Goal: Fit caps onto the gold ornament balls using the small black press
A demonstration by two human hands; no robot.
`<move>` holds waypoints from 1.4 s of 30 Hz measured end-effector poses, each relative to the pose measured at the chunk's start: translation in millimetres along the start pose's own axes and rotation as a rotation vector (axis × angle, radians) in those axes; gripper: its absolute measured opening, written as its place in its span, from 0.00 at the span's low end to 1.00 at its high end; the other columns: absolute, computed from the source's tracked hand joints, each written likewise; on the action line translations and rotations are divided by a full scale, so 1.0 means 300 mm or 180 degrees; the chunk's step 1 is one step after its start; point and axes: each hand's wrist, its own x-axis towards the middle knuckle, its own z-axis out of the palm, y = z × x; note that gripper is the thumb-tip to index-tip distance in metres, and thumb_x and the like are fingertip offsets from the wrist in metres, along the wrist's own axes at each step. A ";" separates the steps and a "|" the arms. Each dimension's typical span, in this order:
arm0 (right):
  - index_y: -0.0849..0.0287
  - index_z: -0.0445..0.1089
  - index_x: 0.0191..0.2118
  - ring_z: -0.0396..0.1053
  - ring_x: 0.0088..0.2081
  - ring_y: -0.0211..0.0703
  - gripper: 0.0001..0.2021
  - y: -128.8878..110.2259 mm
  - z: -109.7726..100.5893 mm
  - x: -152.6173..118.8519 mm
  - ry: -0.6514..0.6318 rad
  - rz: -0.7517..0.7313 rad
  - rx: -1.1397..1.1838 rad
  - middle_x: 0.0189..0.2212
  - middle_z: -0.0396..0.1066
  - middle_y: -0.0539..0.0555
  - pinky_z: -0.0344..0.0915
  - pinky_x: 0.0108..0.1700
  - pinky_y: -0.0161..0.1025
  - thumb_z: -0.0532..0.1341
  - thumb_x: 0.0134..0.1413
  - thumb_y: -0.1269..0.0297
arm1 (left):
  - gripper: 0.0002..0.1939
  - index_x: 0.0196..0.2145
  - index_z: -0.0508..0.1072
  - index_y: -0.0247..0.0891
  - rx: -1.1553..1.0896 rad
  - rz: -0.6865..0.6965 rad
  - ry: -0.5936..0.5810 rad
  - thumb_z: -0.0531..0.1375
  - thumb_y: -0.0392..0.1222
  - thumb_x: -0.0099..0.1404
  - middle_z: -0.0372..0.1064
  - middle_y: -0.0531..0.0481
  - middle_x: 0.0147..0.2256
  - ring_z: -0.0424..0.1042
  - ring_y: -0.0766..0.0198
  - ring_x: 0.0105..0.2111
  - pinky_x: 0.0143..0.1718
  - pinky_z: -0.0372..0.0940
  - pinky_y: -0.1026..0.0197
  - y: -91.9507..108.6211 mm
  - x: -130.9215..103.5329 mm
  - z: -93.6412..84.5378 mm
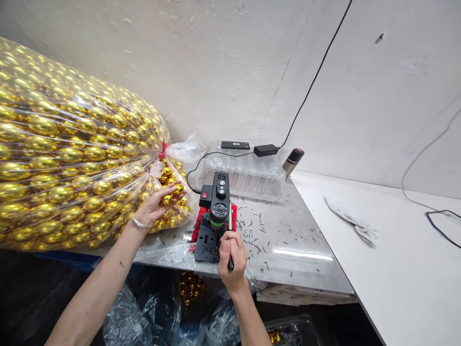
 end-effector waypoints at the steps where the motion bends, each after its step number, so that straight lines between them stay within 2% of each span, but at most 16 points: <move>1: 0.58 0.59 0.26 0.64 0.31 0.37 0.12 0.000 0.000 -0.001 0.0014 -0.0003 0.0002 0.25 0.61 0.50 0.60 0.31 0.36 0.49 0.57 0.79 | 0.22 0.54 0.67 0.35 -0.0175 -0.0022 -0.0026 0.57 0.31 0.62 0.75 0.43 0.37 0.75 0.66 0.32 0.25 0.67 0.72 -0.001 -0.026 0.000; 5: 0.58 0.59 0.25 0.64 0.32 0.38 0.13 0.001 0.004 -0.002 0.0083 -0.0016 -0.0024 0.23 0.61 0.50 0.60 0.32 0.36 0.49 0.57 0.80 | 0.22 0.56 0.66 0.35 -0.0526 -0.0194 -0.0203 0.55 0.31 0.63 0.75 0.41 0.37 0.75 0.66 0.31 0.24 0.68 0.71 -0.046 -0.138 -0.011; 8: 0.58 0.59 0.25 0.64 0.32 0.39 0.13 0.003 0.006 -0.002 0.0075 -0.0032 -0.0010 0.23 0.61 0.50 0.60 0.32 0.36 0.49 0.57 0.80 | 0.20 0.53 0.69 0.34 -0.0585 -0.0372 -0.0223 0.58 0.31 0.62 0.74 0.43 0.34 0.72 0.69 0.24 0.18 0.65 0.73 -0.127 -0.202 -0.016; 10: 0.58 0.59 0.25 0.64 0.32 0.39 0.13 0.004 0.006 -0.002 0.0072 -0.0040 -0.0002 0.23 0.60 0.50 0.61 0.32 0.36 0.49 0.57 0.79 | 0.20 0.51 0.71 0.35 -0.0659 -0.0503 -0.0077 0.60 0.30 0.59 0.73 0.48 0.31 0.70 0.72 0.21 0.16 0.63 0.74 -0.195 -0.225 -0.014; 13: 0.58 0.60 0.25 0.64 0.33 0.38 0.13 0.004 0.005 -0.003 0.0084 -0.0022 -0.0019 0.23 0.61 0.50 0.61 0.33 0.36 0.49 0.57 0.80 | 0.25 0.51 0.71 0.37 -0.0754 -0.0705 0.0181 0.61 0.25 0.55 0.71 0.52 0.28 0.72 0.71 0.24 0.20 0.65 0.74 -0.295 -0.237 -0.007; 16: 0.58 0.60 0.26 0.64 0.32 0.38 0.13 0.000 0.002 -0.003 0.0055 0.0008 -0.0022 0.23 0.61 0.50 0.61 0.33 0.37 0.49 0.57 0.80 | 0.28 0.53 0.69 0.38 -0.0832 -0.0837 0.0158 0.62 0.25 0.54 0.72 0.49 0.33 0.74 0.69 0.27 0.23 0.66 0.73 -0.364 -0.235 -0.002; 22: 0.58 0.60 0.26 0.64 0.32 0.38 0.13 -0.008 0.002 0.001 0.0056 0.0018 -0.0032 0.23 0.62 0.49 0.61 0.32 0.36 0.49 0.57 0.79 | 0.26 0.54 0.68 0.36 -0.0891 -0.0952 0.0061 0.61 0.31 0.58 0.74 0.44 0.37 0.74 0.65 0.29 0.23 0.65 0.71 -0.395 -0.222 -0.013; 26: 0.58 0.61 0.26 0.64 0.32 0.38 0.13 -0.008 0.002 0.001 0.0059 0.0013 -0.0040 0.23 0.62 0.49 0.61 0.32 0.37 0.49 0.57 0.79 | 0.23 0.53 0.69 0.35 -0.0280 -0.0728 0.0211 0.62 0.36 0.59 0.74 0.43 0.39 0.75 0.65 0.28 0.20 0.63 0.71 -0.407 -0.199 0.000; 32: 0.57 0.60 0.26 0.64 0.31 0.38 0.13 -0.008 0.001 -0.002 0.0032 0.0030 -0.0066 0.23 0.61 0.50 0.61 0.31 0.37 0.49 0.57 0.78 | 0.23 0.49 0.72 0.34 0.1127 -0.0008 0.0367 0.65 0.43 0.56 0.75 0.43 0.42 0.74 0.63 0.33 0.22 0.63 0.69 -0.474 -0.136 0.049; 35: 0.57 0.59 0.26 0.64 0.32 0.39 0.12 -0.006 0.001 -0.003 0.0021 0.0001 -0.0012 0.23 0.61 0.50 0.62 0.31 0.37 0.49 0.57 0.78 | 0.21 0.49 0.72 0.34 0.2133 0.0476 0.0245 0.62 0.43 0.58 0.75 0.42 0.43 0.74 0.58 0.40 0.35 0.68 0.61 -0.496 -0.124 0.071; 37: 0.57 0.59 0.26 0.64 0.32 0.39 0.12 -0.003 0.000 -0.004 -0.0003 -0.0017 0.0018 0.23 0.61 0.50 0.62 0.32 0.37 0.49 0.57 0.78 | 0.20 0.49 0.73 0.35 0.2876 0.0794 0.0217 0.61 0.43 0.59 0.75 0.41 0.44 0.73 0.55 0.43 0.45 0.66 0.55 -0.501 -0.129 0.082; 39: 0.57 0.59 0.26 0.64 0.32 0.39 0.12 -0.001 0.000 -0.005 -0.0027 -0.0033 0.0037 0.23 0.60 0.49 0.62 0.32 0.37 0.49 0.57 0.78 | 0.19 0.49 0.73 0.37 0.3452 0.1055 0.0241 0.61 0.42 0.60 0.74 0.41 0.45 0.72 0.53 0.46 0.50 0.63 0.53 -0.503 -0.137 0.088; 42: 0.57 0.59 0.27 0.63 0.32 0.38 0.12 0.002 0.001 -0.007 -0.0022 -0.0049 0.0034 0.23 0.60 0.49 0.62 0.32 0.36 0.49 0.57 0.79 | 0.19 0.49 0.73 0.37 0.3852 0.1384 0.0162 0.61 0.42 0.60 0.73 0.40 0.47 0.70 0.52 0.48 0.51 0.62 0.53 -0.507 -0.145 0.093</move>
